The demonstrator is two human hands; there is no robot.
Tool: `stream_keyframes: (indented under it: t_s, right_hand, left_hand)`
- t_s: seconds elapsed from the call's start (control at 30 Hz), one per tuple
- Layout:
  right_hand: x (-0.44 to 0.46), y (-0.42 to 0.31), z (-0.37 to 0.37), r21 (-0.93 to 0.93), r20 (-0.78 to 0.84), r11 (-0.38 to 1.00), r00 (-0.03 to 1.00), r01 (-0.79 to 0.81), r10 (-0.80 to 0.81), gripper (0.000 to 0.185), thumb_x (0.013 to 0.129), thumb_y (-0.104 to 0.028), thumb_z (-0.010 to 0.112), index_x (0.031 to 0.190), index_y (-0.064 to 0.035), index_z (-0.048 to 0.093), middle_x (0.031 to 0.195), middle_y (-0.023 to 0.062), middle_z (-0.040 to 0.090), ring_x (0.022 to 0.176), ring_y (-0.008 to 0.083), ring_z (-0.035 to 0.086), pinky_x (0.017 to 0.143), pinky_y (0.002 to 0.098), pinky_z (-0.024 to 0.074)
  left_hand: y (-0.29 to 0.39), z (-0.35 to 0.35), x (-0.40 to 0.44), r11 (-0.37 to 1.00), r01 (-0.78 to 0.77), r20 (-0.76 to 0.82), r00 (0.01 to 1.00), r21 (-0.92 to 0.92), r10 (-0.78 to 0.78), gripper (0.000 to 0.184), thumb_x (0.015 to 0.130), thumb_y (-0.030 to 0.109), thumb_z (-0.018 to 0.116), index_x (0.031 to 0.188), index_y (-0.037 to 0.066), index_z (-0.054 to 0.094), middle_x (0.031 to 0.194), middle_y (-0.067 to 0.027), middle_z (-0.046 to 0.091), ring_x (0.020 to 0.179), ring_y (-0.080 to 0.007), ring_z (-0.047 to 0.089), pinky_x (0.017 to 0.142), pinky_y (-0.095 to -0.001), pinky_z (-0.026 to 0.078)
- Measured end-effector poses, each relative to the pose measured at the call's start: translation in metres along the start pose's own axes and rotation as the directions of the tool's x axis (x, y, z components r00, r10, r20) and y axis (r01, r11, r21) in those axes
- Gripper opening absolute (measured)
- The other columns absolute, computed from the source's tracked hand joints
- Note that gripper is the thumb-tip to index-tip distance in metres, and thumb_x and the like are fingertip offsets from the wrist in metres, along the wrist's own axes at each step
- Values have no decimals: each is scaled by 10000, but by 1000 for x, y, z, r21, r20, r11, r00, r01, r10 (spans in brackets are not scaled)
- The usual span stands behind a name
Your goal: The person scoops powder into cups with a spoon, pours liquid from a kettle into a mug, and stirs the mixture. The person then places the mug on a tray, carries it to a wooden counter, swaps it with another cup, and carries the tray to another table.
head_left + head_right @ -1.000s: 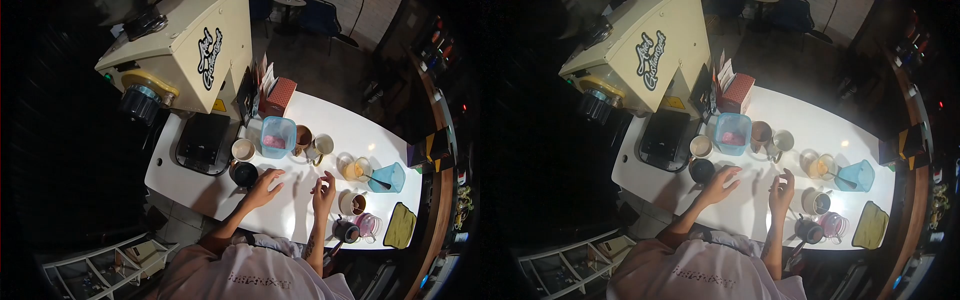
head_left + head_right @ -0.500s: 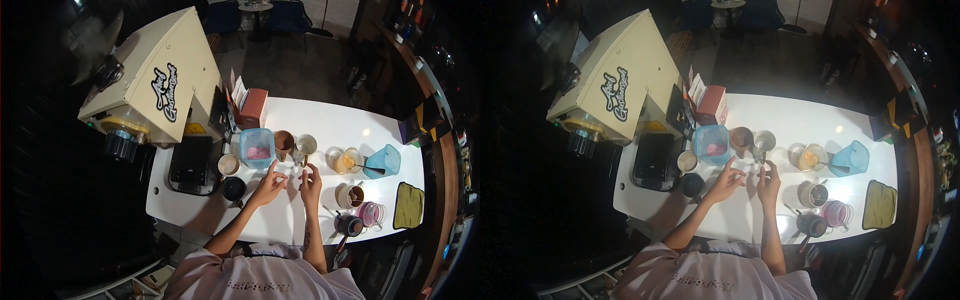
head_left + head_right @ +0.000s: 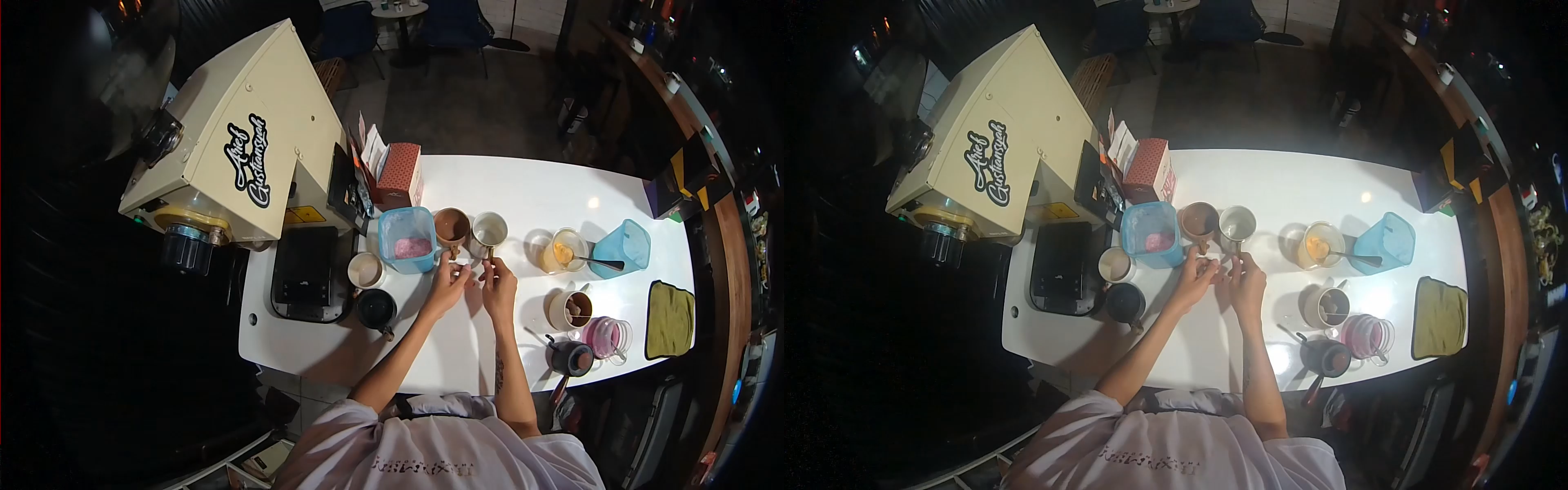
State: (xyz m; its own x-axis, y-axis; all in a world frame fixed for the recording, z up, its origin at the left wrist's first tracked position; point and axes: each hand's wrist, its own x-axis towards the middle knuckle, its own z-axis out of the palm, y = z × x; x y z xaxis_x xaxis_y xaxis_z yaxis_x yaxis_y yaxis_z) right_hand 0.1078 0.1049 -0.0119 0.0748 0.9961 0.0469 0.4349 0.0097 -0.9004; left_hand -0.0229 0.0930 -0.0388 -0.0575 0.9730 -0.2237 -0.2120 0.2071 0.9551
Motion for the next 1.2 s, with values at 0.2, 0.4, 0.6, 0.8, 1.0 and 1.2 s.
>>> stream_keyframes:
  t_s: [0.2,0.4,0.6,0.8,1.0,1.2]
  right_hand:
    - [-8,5,-3,-60,-4,998,1000,16,-16,210,1012,-169,574,1035,18,664,688,160,685,606,223,681,570,355,492]
    - [-28,2,-14,-131,-4,991,1000,18,-19,212,1014,-175,565,993,14,657,664,163,678,590,272,685,561,381,493]
    - [-59,2,-28,-149,1,988,1000,26,-26,206,1006,-166,574,944,17,648,637,173,663,552,300,670,531,404,478]
    - [-89,-6,-52,-141,78,986,991,-94,106,188,962,-153,598,956,18,675,731,230,692,645,387,690,599,461,516]
    - [-120,-10,-73,-157,134,981,981,-117,138,188,939,-150,628,956,28,686,732,236,689,634,369,694,608,458,515]
    - [-144,-11,-80,-143,135,981,979,-134,154,172,932,-127,636,917,40,676,719,218,688,576,324,667,560,419,492]
  left_hand:
    - [-11,-6,-5,991,-56,36,998,124,52,365,1030,189,561,1321,34,405,982,-121,623,789,-165,699,644,-248,530]
    - [-12,-3,-25,986,-66,49,997,153,59,286,1064,222,486,1264,25,433,964,-112,590,805,-166,672,677,-276,576]
    - [-15,-6,-52,974,5,89,996,226,-25,297,1099,290,360,1181,18,449,980,-97,573,838,-156,619,678,-294,600]
    - [-20,-24,-83,980,-2,184,982,198,-35,314,1105,299,335,1138,23,483,1038,-90,542,819,-128,571,667,-287,597]
    - [-5,-38,-114,959,12,288,953,283,-97,307,1108,273,340,1113,20,513,829,-49,522,724,-113,585,683,-288,578]
    - [-7,-46,-136,951,97,354,913,294,-203,313,1108,279,344,1107,16,514,855,-41,520,746,-110,575,733,-288,559]
